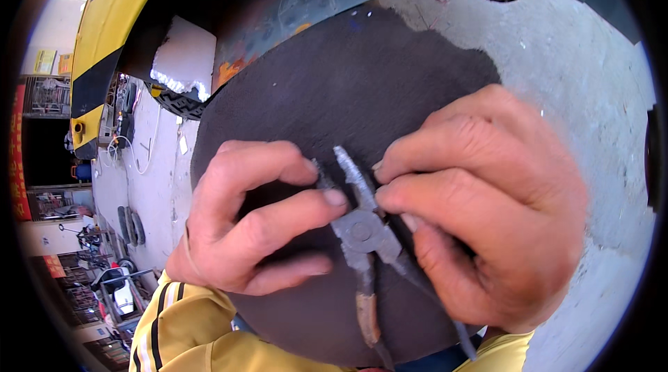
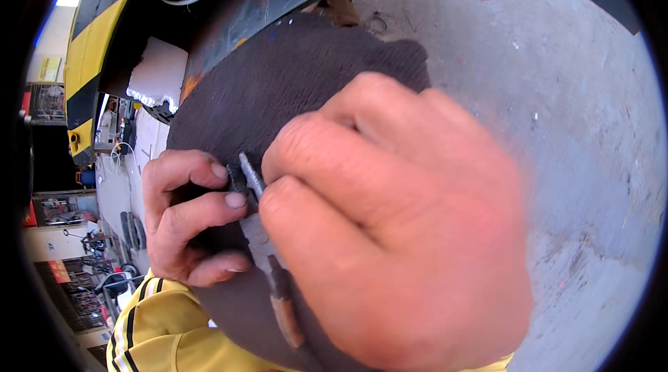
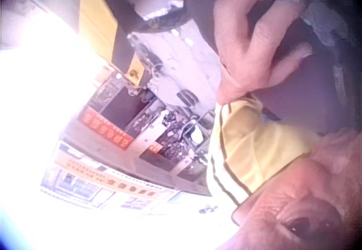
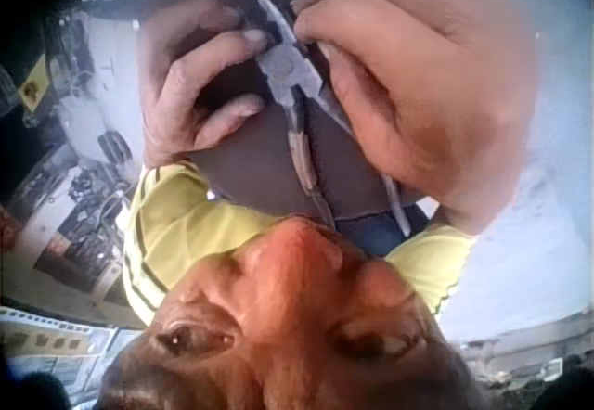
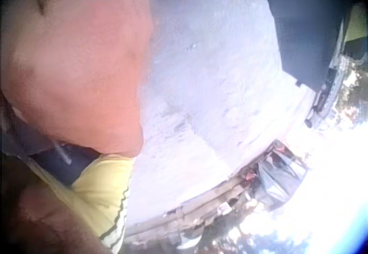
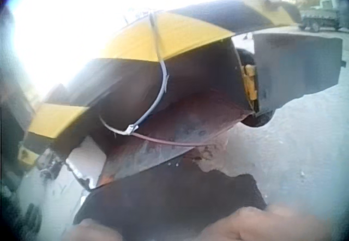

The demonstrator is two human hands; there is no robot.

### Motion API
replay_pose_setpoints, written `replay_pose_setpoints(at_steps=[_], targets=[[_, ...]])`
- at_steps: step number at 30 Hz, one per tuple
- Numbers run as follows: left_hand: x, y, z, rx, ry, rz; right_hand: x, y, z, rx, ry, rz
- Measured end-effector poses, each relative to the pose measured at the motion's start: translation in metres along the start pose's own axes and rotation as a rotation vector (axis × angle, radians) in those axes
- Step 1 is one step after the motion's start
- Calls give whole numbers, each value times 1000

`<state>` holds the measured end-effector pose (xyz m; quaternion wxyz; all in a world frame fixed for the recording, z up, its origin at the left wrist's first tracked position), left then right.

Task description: The person removes a battery from a yellow three-wheeled vehicle, uses pliers to strip and twist wires, and then reattaches the battery to the vehicle. The person also handles a seat cushion and places it back on the vehicle.

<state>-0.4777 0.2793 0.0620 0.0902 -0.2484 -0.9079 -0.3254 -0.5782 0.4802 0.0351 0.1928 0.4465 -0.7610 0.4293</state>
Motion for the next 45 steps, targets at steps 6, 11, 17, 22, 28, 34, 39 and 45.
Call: replay_pose_setpoints(at_steps=[6,11,17,22,28,34,39,45], targets=[[-6,1,-1,52,-4,-36,-2,0,-2,-31,-43,-17],[-13,1,-2,36,69,-81,-2,-4,-6,-56,-35,-9],[-23,-4,1,39,150,-114,-10,-8,-1,-72,-39,1],[-20,7,10,114,214,-221,-18,-5,-8,-62,-23,-3],[-56,-10,-10,155,264,-274,-18,-10,3,-49,43,5],[-67,-18,-23,161,174,-293,-20,-15,-3,-147,51,66],[-57,-23,-20,182,139,-227,-18,-21,8,-108,96,28],[-32,-27,-10,184,75,-170,-23,-24,0,-65,125,20]])
Point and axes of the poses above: each hand's wrist, its own x-axis towards the middle knuckle, its own z-axis out of the palm, y = z × x, the point moved 3 cm from there along x, towards the middle knuckle, and after that the axes turned 12 degrees about -x, right-handed, at the moved point
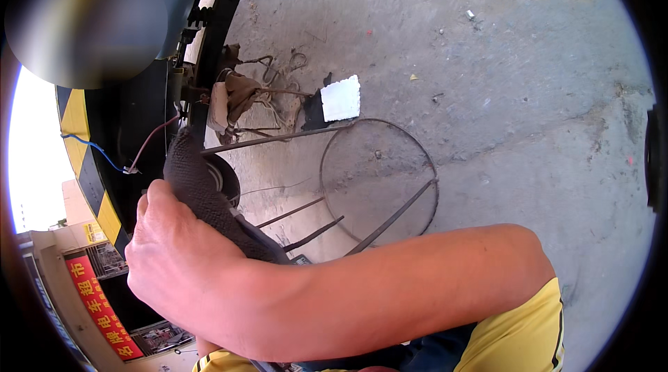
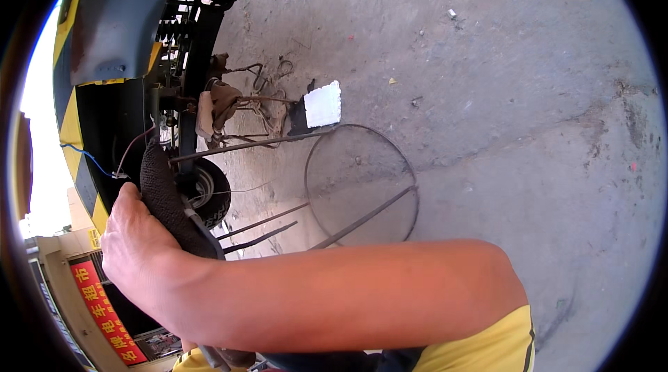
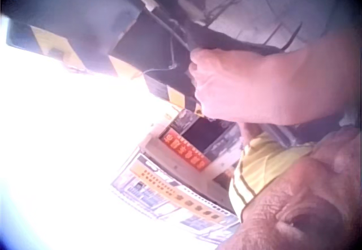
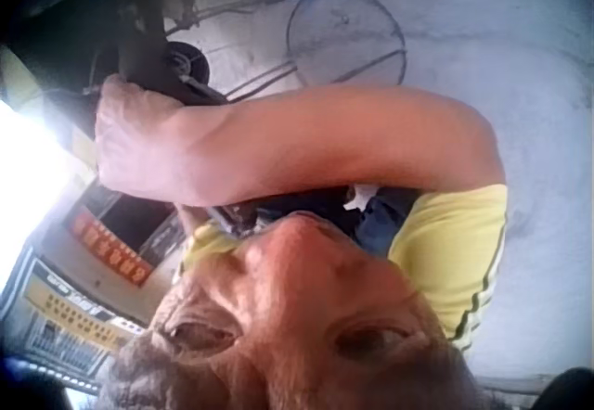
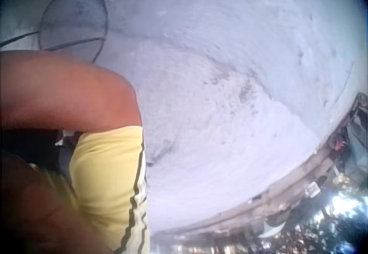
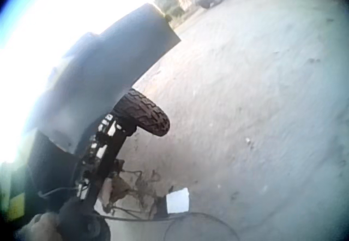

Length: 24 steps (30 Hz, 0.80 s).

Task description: The person removes a battery from a yellow three-wheeled vehicle, uses pliers to strip and twist wires, and then reattaches the battery to the vehicle. The person also handles a seat cushion and places it back on the vehicle.

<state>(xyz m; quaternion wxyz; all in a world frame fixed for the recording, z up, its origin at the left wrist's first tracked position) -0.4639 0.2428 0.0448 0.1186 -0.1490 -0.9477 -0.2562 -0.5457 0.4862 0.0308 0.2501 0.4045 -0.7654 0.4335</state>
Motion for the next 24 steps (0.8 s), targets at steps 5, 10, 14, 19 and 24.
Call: replay_pose_setpoints(at_steps=[5,10,14,19,24], targets=[[5,1,2,3,-29,13,3,-4,-6,27,16,-6],[14,2,2,6,-46,25,3,-5,-8,58,28,-4],[20,4,2,5,-42,36,-1,-3,-9,70,37,6],[32,33,16,39,-37,14,-2,-2,-5,129,35,0],[15,19,17,-12,-45,45,-5,-2,2,111,6,26]])
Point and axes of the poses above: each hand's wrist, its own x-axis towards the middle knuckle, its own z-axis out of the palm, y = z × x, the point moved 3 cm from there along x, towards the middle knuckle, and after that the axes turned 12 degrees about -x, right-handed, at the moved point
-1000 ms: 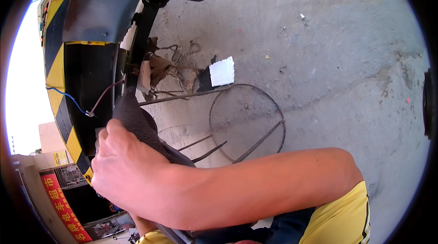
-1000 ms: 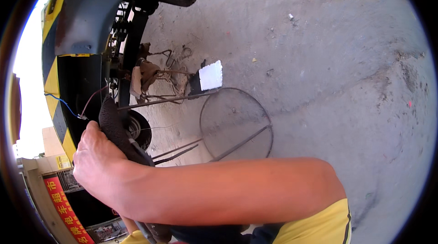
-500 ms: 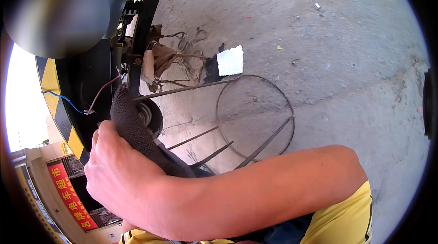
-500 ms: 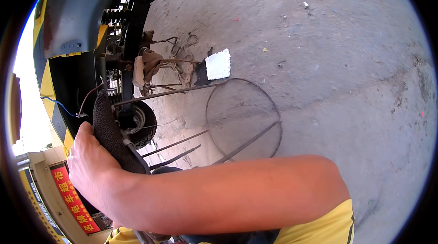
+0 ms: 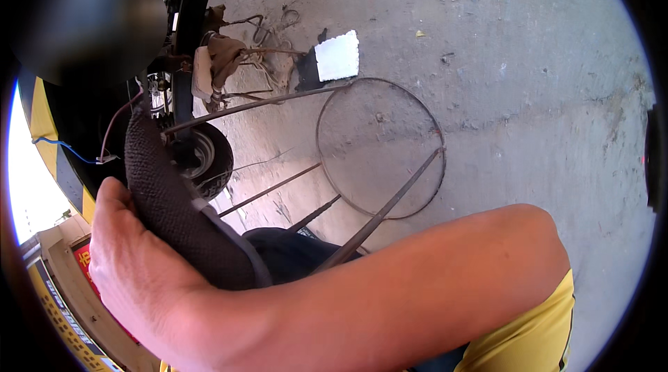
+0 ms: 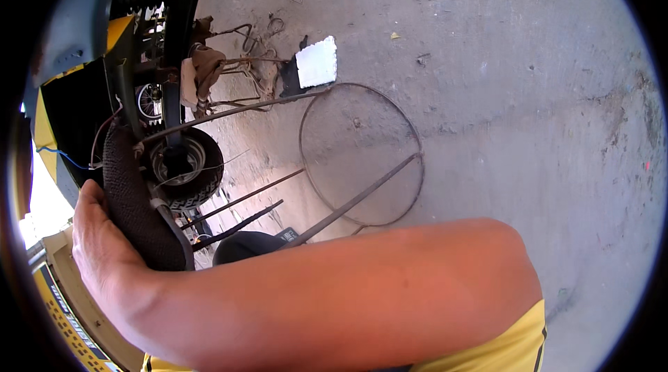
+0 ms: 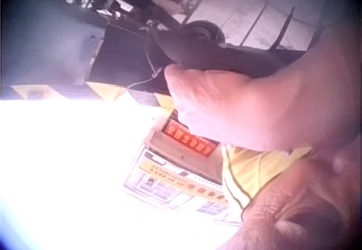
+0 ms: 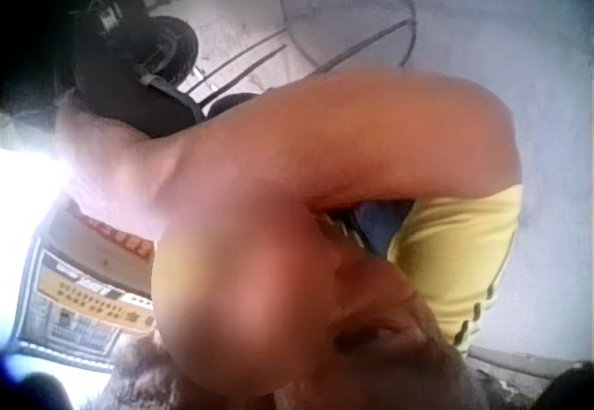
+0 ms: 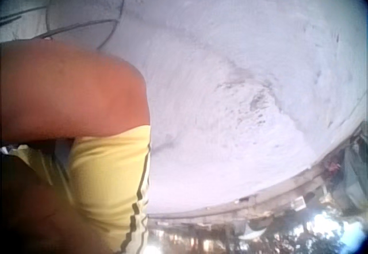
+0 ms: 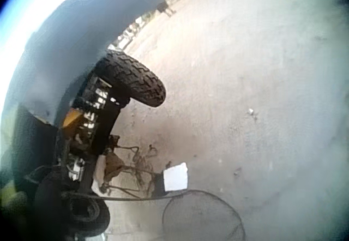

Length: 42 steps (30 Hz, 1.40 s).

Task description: The person removes a battery from a yellow three-wheeled vehicle, uses pliers to strip and twist wires, and then reattaches the battery to the vehicle. The person also handles a seat cushion and places it back on the vehicle.

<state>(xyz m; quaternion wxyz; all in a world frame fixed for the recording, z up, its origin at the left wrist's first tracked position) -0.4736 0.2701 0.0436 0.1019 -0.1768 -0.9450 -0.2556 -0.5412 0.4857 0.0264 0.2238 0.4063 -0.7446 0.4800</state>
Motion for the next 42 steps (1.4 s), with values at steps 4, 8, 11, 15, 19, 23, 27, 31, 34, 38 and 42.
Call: replay_pose_setpoints(at_steps=[4,8,11,15,19,23,27,31,34,38,42], targets=[[-6,-2,-14,43,-14,-16,3,0,0,46,12,-13],[3,-9,-16,39,-25,-9,5,2,1,54,13,-18],[3,-10,-16,38,-27,-9,7,0,1,57,12,-27],[5,-9,-15,41,-34,-6,8,-1,0,59,15,-31],[8,-5,-15,42,-45,5,9,-2,-4,59,20,-35],[6,0,-20,58,-49,-7,8,-8,-5,73,17,-43],[8,2,-18,53,-54,7,4,-10,-7,58,21,-43],[7,2,-17,53,-58,11,1,-10,-7,57,22,-40],[8,3,-17,51,-61,16,0,-11,-7,53,27,-40],[7,4,-18,58,-64,13,2,-13,-7,58,33,-43],[10,3,-16,53,-70,27,4,-12,-7,42,41,-51]])
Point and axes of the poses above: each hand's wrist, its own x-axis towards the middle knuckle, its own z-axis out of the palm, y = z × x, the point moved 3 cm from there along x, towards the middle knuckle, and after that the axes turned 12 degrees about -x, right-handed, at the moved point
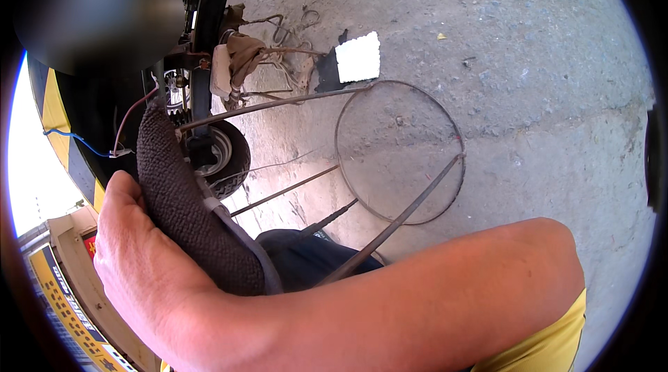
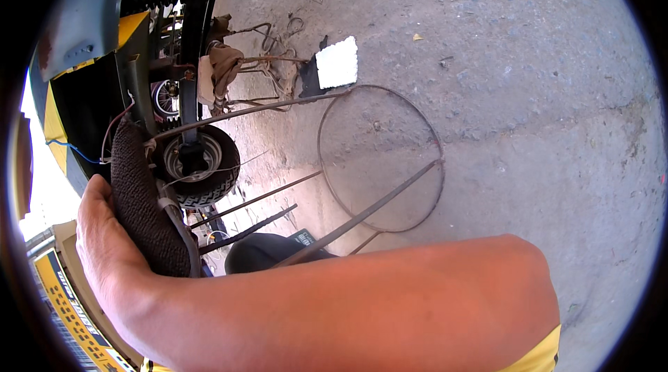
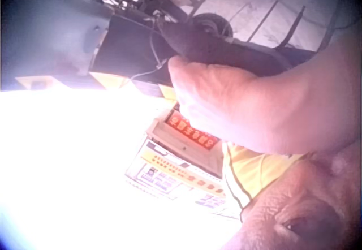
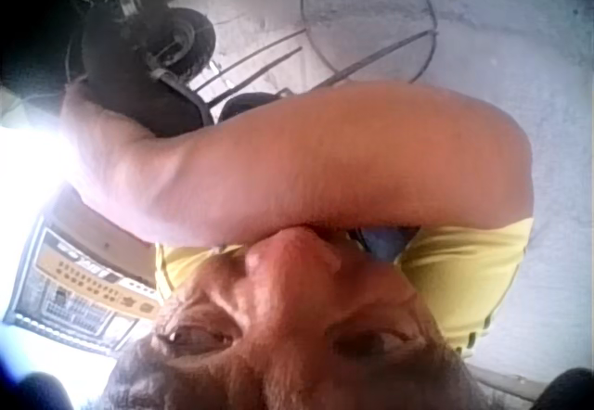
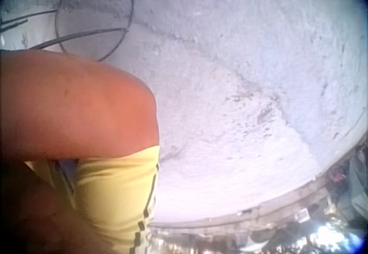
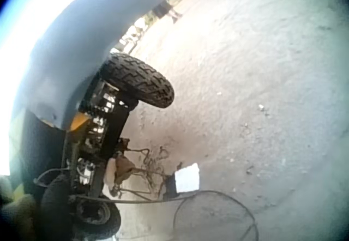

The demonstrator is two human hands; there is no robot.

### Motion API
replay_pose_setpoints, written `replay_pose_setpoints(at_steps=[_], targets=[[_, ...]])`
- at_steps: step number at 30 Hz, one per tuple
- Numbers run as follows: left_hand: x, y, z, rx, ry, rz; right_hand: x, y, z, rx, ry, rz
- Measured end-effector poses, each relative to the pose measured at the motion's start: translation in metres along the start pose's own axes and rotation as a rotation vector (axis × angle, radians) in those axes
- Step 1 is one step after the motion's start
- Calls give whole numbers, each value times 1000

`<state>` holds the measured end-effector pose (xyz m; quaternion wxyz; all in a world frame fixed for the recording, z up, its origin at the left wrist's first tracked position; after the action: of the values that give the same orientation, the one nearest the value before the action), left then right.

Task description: The person removes a battery from a yellow three-wheeled vehicle, uses pliers to strip and twist wires, and then reattaches the battery to the vehicle. The person also handles a seat cushion and places it back on the vehicle.

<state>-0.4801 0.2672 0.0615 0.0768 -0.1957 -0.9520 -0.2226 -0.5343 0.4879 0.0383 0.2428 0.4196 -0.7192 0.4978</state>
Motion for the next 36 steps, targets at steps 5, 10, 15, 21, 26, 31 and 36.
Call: replay_pose_setpoints(at_steps=[5,10,15,21,26,31,36], targets=[[1,-1,-1,1,-6,-6,0,3,2,14,-4,-9],[-1,-1,-3,8,-9,-9,0,0,3,23,-2,-25],[3,4,-5,17,-18,-10,2,1,0,34,8,-32],[37,11,30,-26,-32,27,-1,19,-4,14,2,-16],[3,8,-1,20,3,44,12,51,-7,296,37,6],[-5,4,-6,39,-83,73,-34,193,1,132,709,246],[-16,-7,-7,-13,-103,30,-47,296,9,-279,587,611]])
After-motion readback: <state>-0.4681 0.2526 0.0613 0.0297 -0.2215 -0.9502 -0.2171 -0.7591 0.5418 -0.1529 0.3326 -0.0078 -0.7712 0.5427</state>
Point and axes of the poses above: each hand's wrist, its own x-axis towards the middle knuckle, its own z-axis out of the palm, y = z × x, the point moved 3 cm from there along x, towards the middle knuckle, and after that the axes turned 12 degrees about -x, right-handed, at the moved point
